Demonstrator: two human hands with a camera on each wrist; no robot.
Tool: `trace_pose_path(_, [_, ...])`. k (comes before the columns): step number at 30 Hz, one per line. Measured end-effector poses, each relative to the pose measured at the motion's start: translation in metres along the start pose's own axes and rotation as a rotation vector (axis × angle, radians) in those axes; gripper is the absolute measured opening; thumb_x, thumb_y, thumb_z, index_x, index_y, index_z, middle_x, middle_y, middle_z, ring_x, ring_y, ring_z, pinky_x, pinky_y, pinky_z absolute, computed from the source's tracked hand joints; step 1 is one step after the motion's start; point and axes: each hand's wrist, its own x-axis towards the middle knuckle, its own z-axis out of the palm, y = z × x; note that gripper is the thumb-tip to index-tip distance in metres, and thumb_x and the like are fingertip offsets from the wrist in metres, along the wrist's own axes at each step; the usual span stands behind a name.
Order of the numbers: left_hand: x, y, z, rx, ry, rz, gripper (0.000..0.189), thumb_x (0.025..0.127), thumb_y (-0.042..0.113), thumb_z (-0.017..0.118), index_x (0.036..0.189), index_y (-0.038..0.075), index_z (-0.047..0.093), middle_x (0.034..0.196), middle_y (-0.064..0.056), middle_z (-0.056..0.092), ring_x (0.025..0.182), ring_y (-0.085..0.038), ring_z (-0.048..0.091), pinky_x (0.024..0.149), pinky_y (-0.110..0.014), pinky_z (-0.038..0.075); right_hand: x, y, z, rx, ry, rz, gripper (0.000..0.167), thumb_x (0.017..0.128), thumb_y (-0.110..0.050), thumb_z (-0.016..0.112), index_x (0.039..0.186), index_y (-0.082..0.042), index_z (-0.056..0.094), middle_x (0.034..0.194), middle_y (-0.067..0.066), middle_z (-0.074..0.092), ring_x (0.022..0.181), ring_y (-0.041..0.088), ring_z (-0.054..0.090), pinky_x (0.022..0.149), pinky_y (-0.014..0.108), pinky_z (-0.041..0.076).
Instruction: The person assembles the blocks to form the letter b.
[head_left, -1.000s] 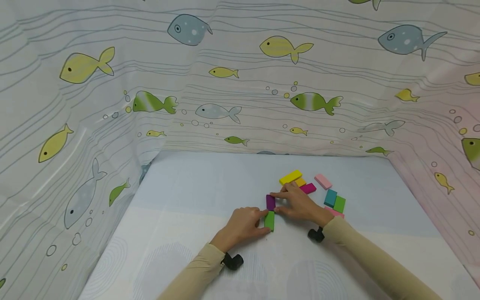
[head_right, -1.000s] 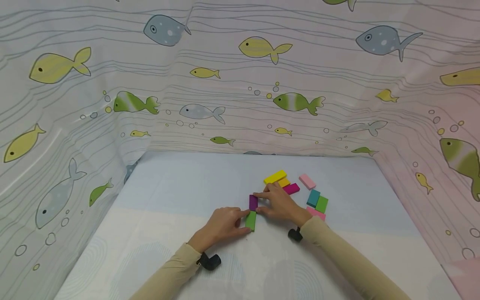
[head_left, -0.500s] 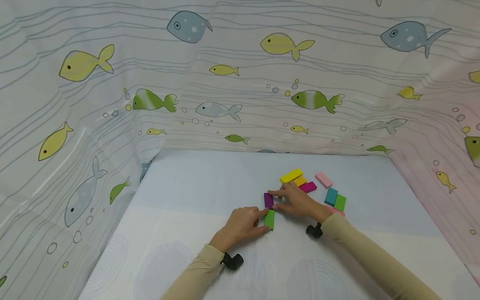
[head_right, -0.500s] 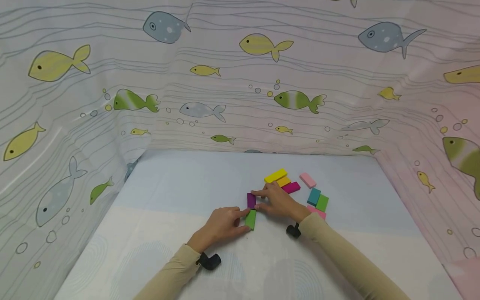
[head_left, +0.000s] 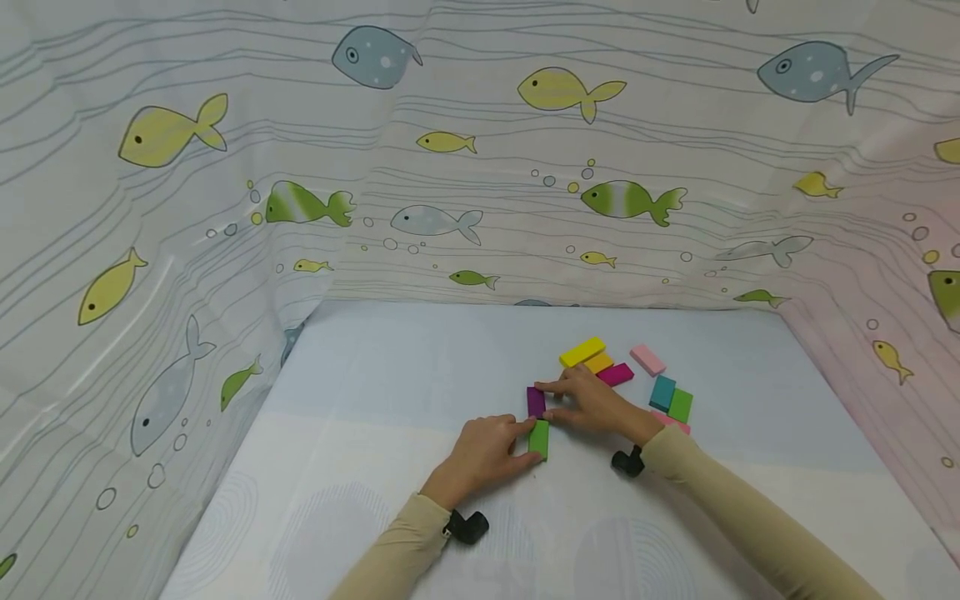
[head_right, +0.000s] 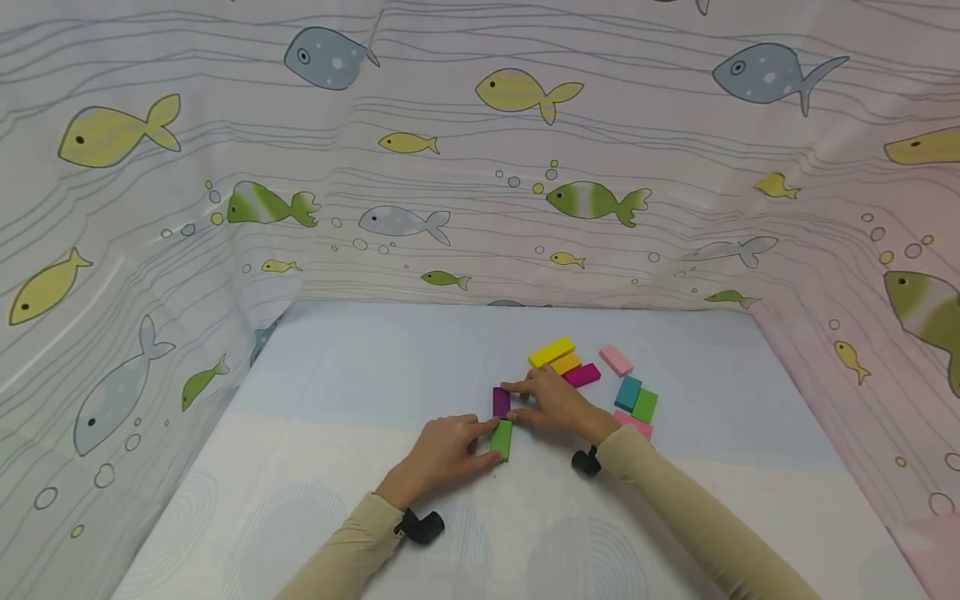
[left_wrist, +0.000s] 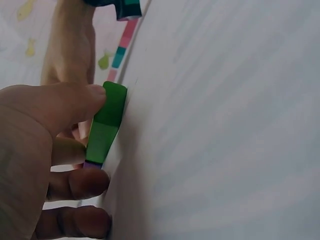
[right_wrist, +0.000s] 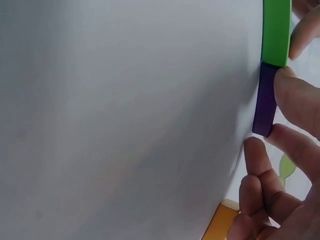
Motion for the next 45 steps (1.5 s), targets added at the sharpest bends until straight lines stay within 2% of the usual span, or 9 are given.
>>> trace_pose_path(7, [-0.0013, -0.0020, -0.0010, 0.040, 0.037, 0.023, 0.050, 0.090, 0.048, 0.083, 0.128, 0.016, 0.079, 0.083, 0.003, 0.075, 0.059, -0.003, 0.048, 0.054, -0.021, 0.041, -0.0015, -0.0026, -0.0013, 0.010, -0.005, 0.011, 0.055, 0.095, -0.041, 0.080, 0.145, -0.022, 0.068, 0.103, -0.003, 0.068, 0.096, 0.016, 0.050, 0.078, 0.029, 0.043])
trace_pose_path(16, [-0.0035, -0.0027, -0.0036, 0.074, 0.053, 0.031, 0.046, 0.089, 0.050, 0.082, 0.124, 0.020, 0.080, 0.073, 0.005, 0.067, 0.055, -0.002, 0.044, 0.050, -0.019, 0.033, -0.0018, -0.0060, -0.0016, 0.034, -0.007, 0.001, 0.056, 0.096, -0.042, 0.079, 0.145, -0.020, 0.068, 0.106, -0.001, 0.069, 0.100, 0.018, 0.053, 0.082, 0.030, 0.046])
trace_pose_path(21, [-0.0043, -0.0025, -0.0028, 0.082, 0.056, 0.030, 0.046, 0.090, 0.051, 0.081, 0.125, 0.020, 0.080, 0.075, 0.005, 0.068, 0.056, -0.005, 0.050, 0.051, -0.022, 0.038, -0.0010, -0.0068, -0.0001, 0.026, -0.009, 0.005, 0.057, 0.095, -0.043, 0.079, 0.146, -0.019, 0.067, 0.107, -0.002, 0.070, 0.101, 0.016, 0.054, 0.084, 0.030, 0.047])
trace_pose_path(32, [-0.0049, -0.0032, -0.0009, 0.065, 0.035, 0.012, 0.048, 0.092, 0.053, 0.079, 0.129, 0.021, 0.078, 0.082, 0.005, 0.073, 0.060, -0.003, 0.052, 0.053, -0.021, 0.041, 0.0001, -0.0077, 0.0001, 0.023, -0.002, 0.004, 0.059, 0.093, -0.043, 0.081, 0.145, -0.018, 0.068, 0.107, 0.000, 0.070, 0.099, 0.016, 0.054, 0.083, 0.030, 0.046])
trace_pose_path(36, [-0.0053, -0.0044, 0.0004, -0.027, 0.038, -0.028, 0.049, 0.094, 0.048, 0.079, 0.131, 0.016, 0.077, 0.085, 0.004, 0.069, 0.064, -0.003, 0.051, 0.055, -0.020, 0.039, 0.0003, -0.0089, 0.0010, 0.020, -0.004, 0.016, 0.060, 0.093, -0.044, 0.081, 0.145, -0.018, 0.068, 0.106, 0.000, 0.070, 0.097, 0.015, 0.053, 0.082, 0.029, 0.045])
trace_pose_path(39, [-0.0053, -0.0063, 0.0022, -0.097, 0.086, -0.045, 0.050, 0.094, 0.043, 0.080, 0.134, 0.011, 0.075, 0.098, 0.003, 0.068, 0.064, -0.005, 0.053, 0.057, -0.021, 0.042, -0.0003, -0.0091, 0.0014, 0.025, -0.005, 0.020, 0.060, 0.092, -0.044, 0.082, 0.145, -0.018, 0.068, 0.104, 0.000, 0.070, 0.095, 0.015, 0.053, 0.081, 0.029, 0.044])
trace_pose_path(41, [-0.0046, -0.0069, 0.0028, -0.099, 0.119, -0.033, 0.052, 0.094, 0.041, 0.080, 0.136, 0.010, 0.074, 0.114, 0.001, 0.070, 0.063, -0.010, 0.058, 0.057, -0.025, 0.047, -0.0006, -0.0091, 0.0013, 0.024, -0.004, 0.018, 0.061, 0.092, -0.045, 0.082, 0.145, -0.018, 0.068, 0.104, 0.000, 0.070, 0.095, 0.015, 0.053, 0.080, 0.029, 0.044])
trace_pose_path(43, [-0.0031, -0.0072, 0.0037, -0.074, 0.124, -0.005, 0.054, 0.094, 0.042, 0.080, 0.138, 0.011, 0.072, 0.135, 0.000, 0.068, 0.068, -0.015, 0.068, 0.058, -0.028, 0.052, -0.0007, -0.0091, 0.0009, 0.022, 0.000, 0.015, 0.061, 0.092, -0.045, 0.082, 0.145, -0.018, 0.067, 0.104, 0.000, 0.069, 0.094, 0.015, 0.053, 0.080, 0.029, 0.044])
trace_pose_path(45, [-0.0016, -0.0069, 0.0039, -0.043, 0.097, 0.014, 0.056, 0.096, 0.043, 0.078, 0.142, 0.013, 0.070, 0.149, 0.000, 0.064, 0.080, -0.018, 0.076, 0.060, -0.031, 0.055, -0.0006, -0.0092, 0.0004, 0.019, 0.006, 0.007, 0.062, 0.092, -0.046, 0.081, 0.146, -0.017, 0.067, 0.104, 0.000, 0.069, 0.094, 0.015, 0.053, 0.080, 0.029, 0.043])
